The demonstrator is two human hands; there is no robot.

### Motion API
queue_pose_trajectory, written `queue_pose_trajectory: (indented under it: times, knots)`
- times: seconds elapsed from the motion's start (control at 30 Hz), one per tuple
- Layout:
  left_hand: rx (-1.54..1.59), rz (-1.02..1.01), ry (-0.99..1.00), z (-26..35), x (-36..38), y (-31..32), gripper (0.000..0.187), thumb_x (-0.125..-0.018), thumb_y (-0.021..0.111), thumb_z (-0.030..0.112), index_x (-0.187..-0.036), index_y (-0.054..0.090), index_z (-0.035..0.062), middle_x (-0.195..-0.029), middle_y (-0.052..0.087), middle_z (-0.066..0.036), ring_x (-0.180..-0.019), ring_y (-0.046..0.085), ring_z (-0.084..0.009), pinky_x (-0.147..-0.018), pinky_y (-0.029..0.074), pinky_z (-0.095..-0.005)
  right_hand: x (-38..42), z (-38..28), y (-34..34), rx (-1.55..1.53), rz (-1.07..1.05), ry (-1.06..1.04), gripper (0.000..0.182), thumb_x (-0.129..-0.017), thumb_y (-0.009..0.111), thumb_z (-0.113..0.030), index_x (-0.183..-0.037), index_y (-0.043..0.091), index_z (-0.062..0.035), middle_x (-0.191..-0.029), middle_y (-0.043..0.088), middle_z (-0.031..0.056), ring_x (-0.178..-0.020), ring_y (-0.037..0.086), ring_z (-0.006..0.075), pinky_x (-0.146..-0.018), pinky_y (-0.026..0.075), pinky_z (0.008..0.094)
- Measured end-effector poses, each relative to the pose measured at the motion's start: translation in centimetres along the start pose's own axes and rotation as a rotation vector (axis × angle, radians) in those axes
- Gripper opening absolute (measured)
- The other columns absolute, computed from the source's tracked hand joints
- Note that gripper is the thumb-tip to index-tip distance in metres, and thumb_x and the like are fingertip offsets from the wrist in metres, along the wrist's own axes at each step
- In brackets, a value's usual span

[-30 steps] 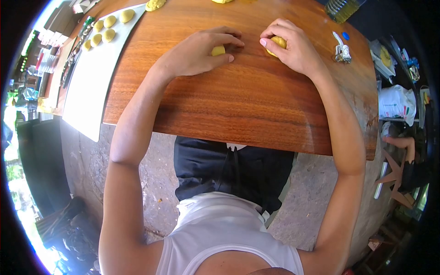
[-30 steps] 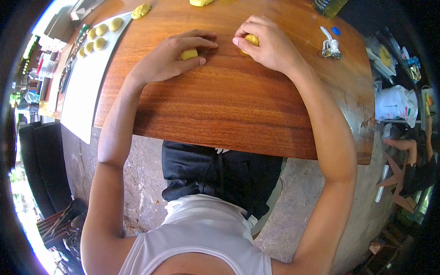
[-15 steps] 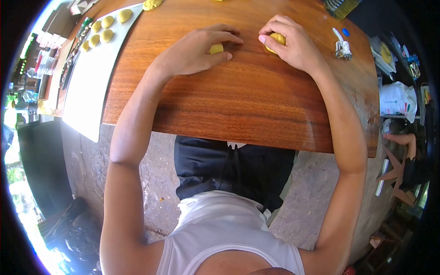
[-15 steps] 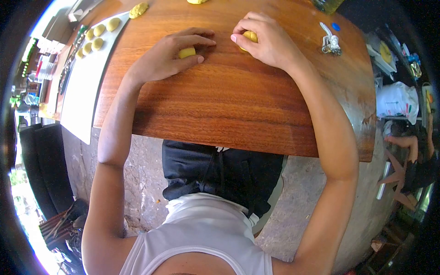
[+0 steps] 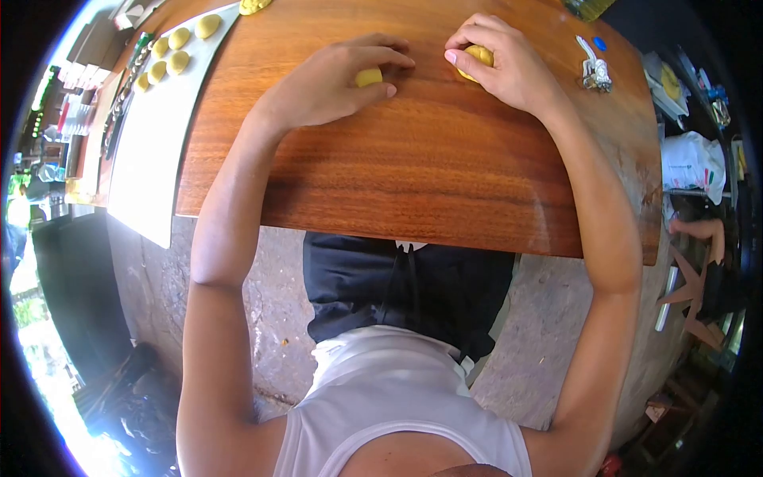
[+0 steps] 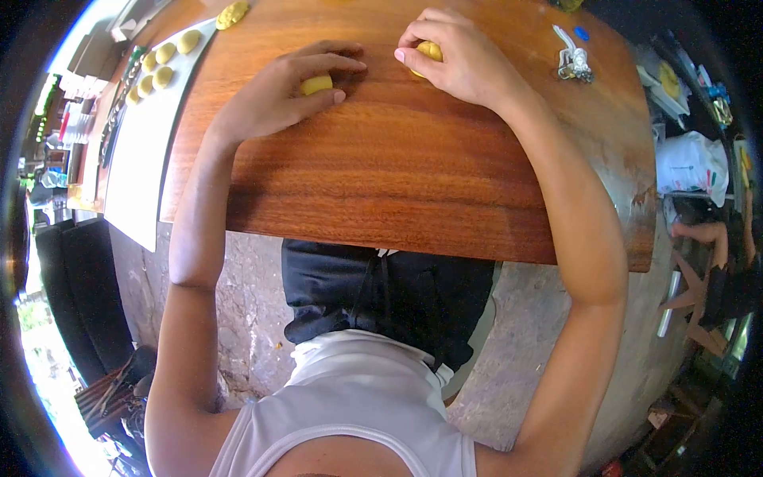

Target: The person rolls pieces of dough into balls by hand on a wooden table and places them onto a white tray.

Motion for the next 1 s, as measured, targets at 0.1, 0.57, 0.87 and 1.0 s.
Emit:
queue_pose_trajectory:
  times: [0.1,0.57,0.87,1.0]
  knots:
    - [-0.016,0.005,-0.012,-0.12,0.09,0.07,0.04,-0.099,0.069,0.019,-0.138,0.069,0.0121,-0.151,0.06,-0.011,-0.137,0.058,-0.0311,-0.118,0.045,-0.041,0.01,-0.03,0.05,-0.003,-0.001,0.007,0.021,-0.1,0.07,-0.022,-0.1,0.071,-0.0012,-0.095,0.066,0.0095,-0.09,0.065,0.0269,-0.083,0.051,0.0376]
    - [-0.036,0.013,-0.009,-0.41,0.17,0.17,0.039,-0.099,0.07,0.021,-0.137,0.07,0.0136,-0.152,0.06,-0.01,-0.139,0.058,-0.0306,-0.119,0.044,-0.0419,0.07,0.11,0.12,-0.001,-0.007,0.017,0.021,-0.101,0.07,-0.023,-0.101,0.072,-0.0015,-0.095,0.064,0.0084,-0.088,0.063,0.0246,-0.081,0.051,0.0365]
    - [-0.028,0.003,0.005,-0.42,0.14,0.24,0.04,-0.098,0.069,0.018,-0.138,0.069,0.0112,-0.153,0.058,-0.012,-0.14,0.056,-0.0321,-0.119,0.043,-0.0421,-0.23,-0.58,-0.48,0.012,-0.049,0.107,0.017,-0.096,0.074,-0.019,-0.098,0.075,-0.0022,-0.1,0.068,0.0118,-0.098,0.066,0.0289,-0.088,0.053,0.041]
    - [-0.019,-0.004,0.0,-0.43,0.08,0.24,0.041,-0.098,0.069,0.017,-0.139,0.069,0.0106,-0.153,0.058,-0.013,-0.14,0.056,-0.0325,-0.119,0.043,-0.0419,-0.21,-0.67,-0.54,0.022,-0.042,0.085,0.017,-0.097,0.074,-0.02,-0.098,0.075,-0.0023,-0.099,0.068,0.0118,-0.098,0.066,0.0296,-0.087,0.054,0.0413]
Point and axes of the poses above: each hand's wrist, its own x-axis away from the middle knuckle, its own y-axis out of the palm, z = x × y, the point moved 7 cm from there along -x, towards the middle knuckle
